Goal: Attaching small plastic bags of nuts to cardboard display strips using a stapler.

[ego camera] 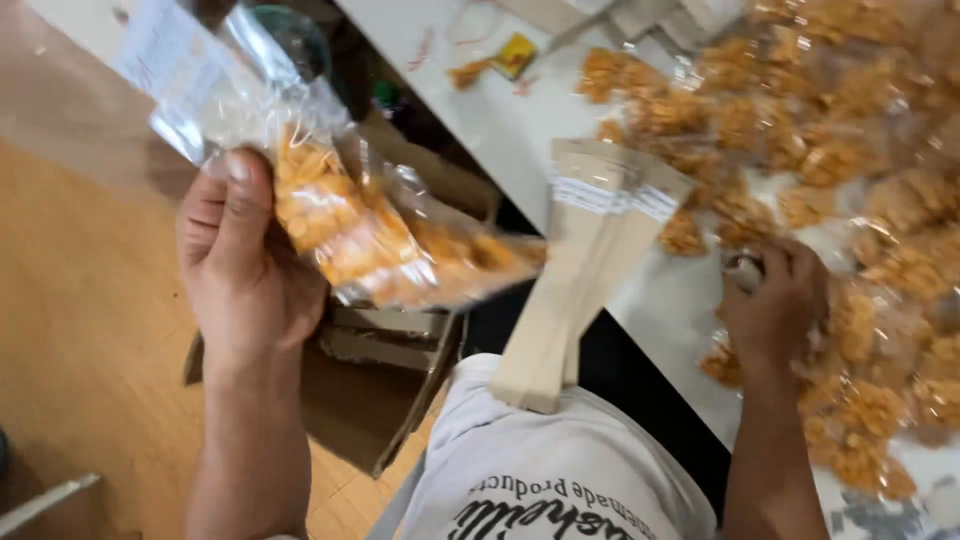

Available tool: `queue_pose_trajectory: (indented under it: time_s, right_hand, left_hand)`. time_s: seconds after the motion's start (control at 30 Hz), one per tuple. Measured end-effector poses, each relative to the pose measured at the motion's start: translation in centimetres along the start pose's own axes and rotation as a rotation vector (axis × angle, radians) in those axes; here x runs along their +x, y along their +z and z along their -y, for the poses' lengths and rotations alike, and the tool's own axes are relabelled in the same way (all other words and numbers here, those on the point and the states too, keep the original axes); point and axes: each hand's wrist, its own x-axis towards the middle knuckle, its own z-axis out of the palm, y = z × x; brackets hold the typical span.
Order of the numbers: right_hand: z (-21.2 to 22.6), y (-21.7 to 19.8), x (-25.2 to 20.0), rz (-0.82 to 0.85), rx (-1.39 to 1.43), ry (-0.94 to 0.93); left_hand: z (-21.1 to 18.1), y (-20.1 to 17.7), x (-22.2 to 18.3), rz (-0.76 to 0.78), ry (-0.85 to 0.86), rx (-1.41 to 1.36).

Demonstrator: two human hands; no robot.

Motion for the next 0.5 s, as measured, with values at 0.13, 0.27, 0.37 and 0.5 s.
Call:
queue_pose_trajectory:
  time_s: [0.13, 0.27, 0.37, 0.5]
  right_hand:
    - [1.3, 0.5, 0.3, -0.108, -0.212, -0.140]
    - [1.1, 0.4, -0.1, -0.042, -0.158, -0.041]
    - [1.3, 0.4, -0.2, -0.034, -0.172, -0.004]
    - [1.4, 0.7, 0.1, -0.052, -0.136, -0.010]
  left_hand:
    - [5.3, -9.2, 1.7, -0.130, -0.006, 0.066]
    - [13.2, -12.6, 3.4, -0.255, -0.083, 0.431]
    - [15.8, -10.3, 4.2, -0.200, -0.297, 0.311]
    - [15.2, -5.6, 5.5, 0.004, -0.333, 0.192]
